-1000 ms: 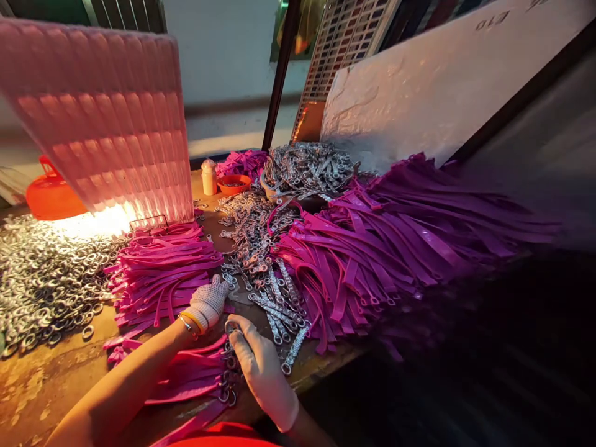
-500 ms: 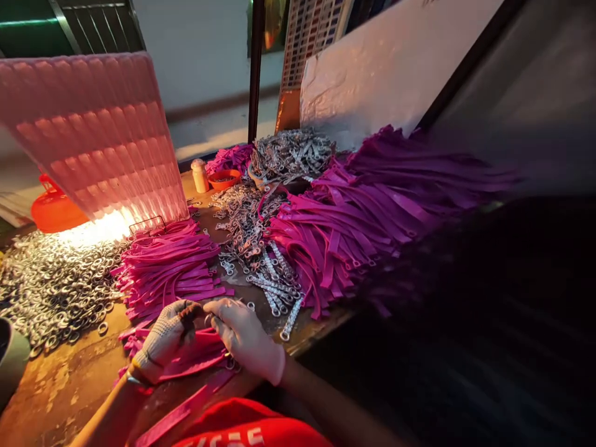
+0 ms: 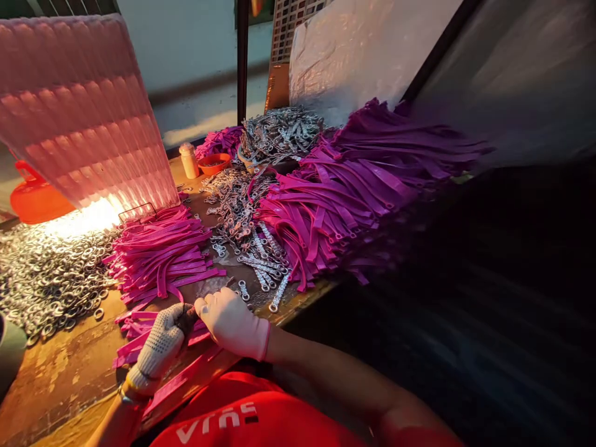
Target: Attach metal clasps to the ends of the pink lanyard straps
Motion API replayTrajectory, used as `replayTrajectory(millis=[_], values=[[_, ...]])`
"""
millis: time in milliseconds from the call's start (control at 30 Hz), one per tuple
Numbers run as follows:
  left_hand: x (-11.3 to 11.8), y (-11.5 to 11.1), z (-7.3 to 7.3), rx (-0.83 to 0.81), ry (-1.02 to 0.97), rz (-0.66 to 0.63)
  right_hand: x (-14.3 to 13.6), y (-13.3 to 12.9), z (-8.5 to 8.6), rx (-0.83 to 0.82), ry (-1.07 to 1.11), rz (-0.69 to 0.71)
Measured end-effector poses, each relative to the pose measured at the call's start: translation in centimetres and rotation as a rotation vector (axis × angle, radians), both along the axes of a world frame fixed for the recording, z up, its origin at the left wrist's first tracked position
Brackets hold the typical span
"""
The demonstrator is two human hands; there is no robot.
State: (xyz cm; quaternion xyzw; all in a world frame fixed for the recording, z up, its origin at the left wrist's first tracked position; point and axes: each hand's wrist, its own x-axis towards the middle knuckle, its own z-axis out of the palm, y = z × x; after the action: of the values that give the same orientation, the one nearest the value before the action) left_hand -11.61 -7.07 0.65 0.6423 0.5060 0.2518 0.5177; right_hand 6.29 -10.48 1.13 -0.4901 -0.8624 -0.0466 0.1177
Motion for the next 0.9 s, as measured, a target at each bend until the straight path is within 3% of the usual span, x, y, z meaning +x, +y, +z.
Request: replayTrajectory(millis=[133,300,433,533,700,833,900], values=[[-0.3,0.1,-0.1,0.200,0.106,-0.100,-0.1,-0.2,-1.0,0.032,0.011,-0.011],[-1.0,0.6,-0.3,0.029,0.101,-0.187,-0.3,-0.3,-1.9,0.167,0.032,-0.012],[-1.0,1.3,-0.5,0.236,0.245,-0.282,0.2,-0.1,-1.5,0.094,0.011,0.001],[-0.6,1.3,-0.8,0.257,0.327,-0.324,0.1,0.0,-1.7,0.012,0.029,-0.024],[-0.5,0.6,-1.9,0.186,0.175,-0.227,-0.6,0.0,-2.5,-0.027,0.043,-0.079],[-1.0,0.0,-2.1,-0.069,-0.075,-0.160,-0.1,0.3,-1.6,-0.075,0.217,-0.099],[-1.0,-0.4,-1.6,-0.112,-0.131,-0.066,0.2,0.6,-0.8,-0.140,0.330,-0.103]])
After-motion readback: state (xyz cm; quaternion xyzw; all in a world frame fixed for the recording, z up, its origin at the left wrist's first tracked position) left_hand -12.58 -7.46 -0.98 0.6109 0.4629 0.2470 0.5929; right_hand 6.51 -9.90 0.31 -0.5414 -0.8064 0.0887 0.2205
